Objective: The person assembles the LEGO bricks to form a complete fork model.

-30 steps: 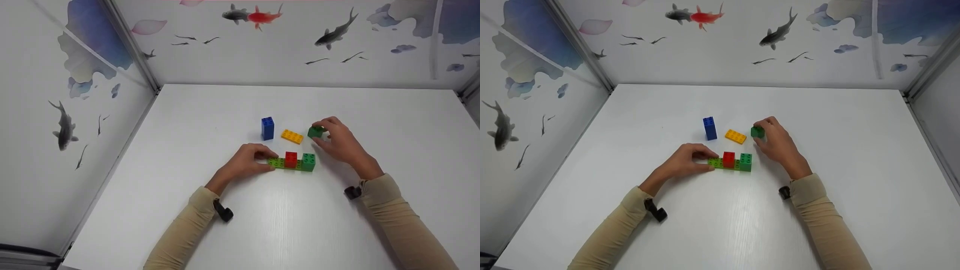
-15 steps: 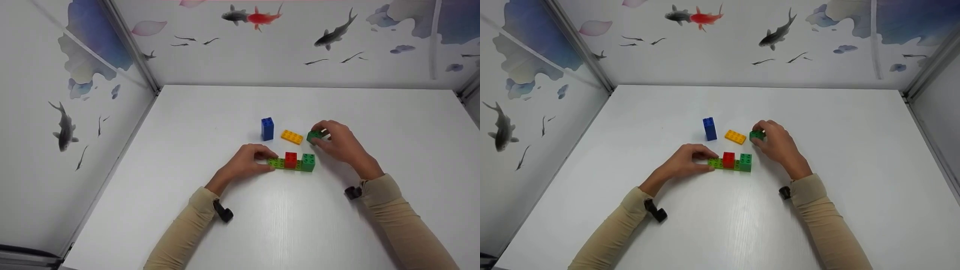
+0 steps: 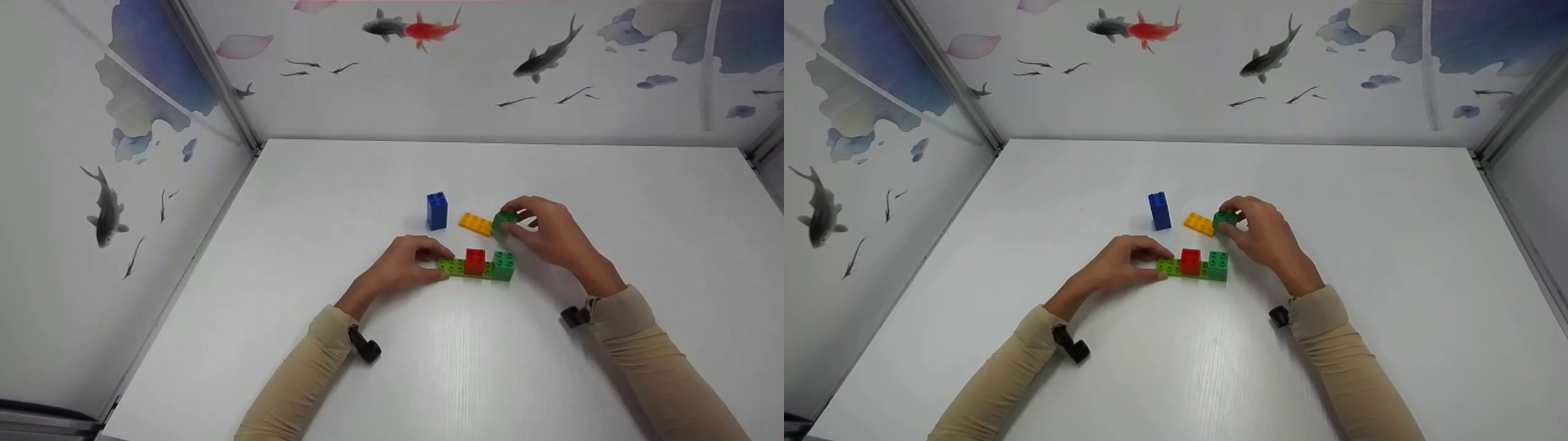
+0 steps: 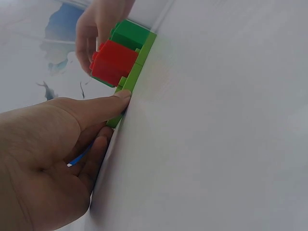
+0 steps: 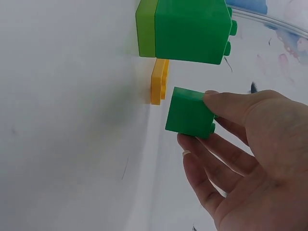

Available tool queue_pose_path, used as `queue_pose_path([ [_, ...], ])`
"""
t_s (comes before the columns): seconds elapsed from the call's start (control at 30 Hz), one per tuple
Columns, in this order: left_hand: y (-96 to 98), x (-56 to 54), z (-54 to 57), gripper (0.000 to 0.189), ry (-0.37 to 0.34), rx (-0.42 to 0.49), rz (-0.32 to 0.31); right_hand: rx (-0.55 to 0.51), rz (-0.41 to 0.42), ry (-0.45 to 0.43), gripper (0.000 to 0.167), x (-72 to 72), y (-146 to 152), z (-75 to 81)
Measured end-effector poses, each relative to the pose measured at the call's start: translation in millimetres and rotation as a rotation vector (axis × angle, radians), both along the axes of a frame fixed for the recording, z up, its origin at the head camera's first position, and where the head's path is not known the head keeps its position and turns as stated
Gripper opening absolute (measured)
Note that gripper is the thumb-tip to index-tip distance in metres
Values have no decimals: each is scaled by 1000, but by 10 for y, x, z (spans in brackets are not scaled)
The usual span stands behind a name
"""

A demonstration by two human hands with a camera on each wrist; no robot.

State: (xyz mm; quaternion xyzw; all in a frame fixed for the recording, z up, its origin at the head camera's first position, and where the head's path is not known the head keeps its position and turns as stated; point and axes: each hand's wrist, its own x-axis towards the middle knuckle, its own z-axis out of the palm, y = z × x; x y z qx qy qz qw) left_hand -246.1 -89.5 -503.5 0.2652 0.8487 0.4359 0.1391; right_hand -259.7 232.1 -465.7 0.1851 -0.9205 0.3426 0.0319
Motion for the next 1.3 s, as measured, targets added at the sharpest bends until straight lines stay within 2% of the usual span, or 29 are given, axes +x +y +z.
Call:
queue_pose_path([
  [0.4,7,-13,6,39,-7,-6,-7,-19,31,45,34,84,-128,98],
  [0.8,9,-16,12,43,-17,6,-4,-53,84,101,37,173,-249,129],
  [1.07,1,-15,22,44,-18,10,-5,-40,113,68,49,240,-367,142],
  [1.3,5,-15,22,44,-20,10,-7,-74,145,72,47,275,-419,132],
])
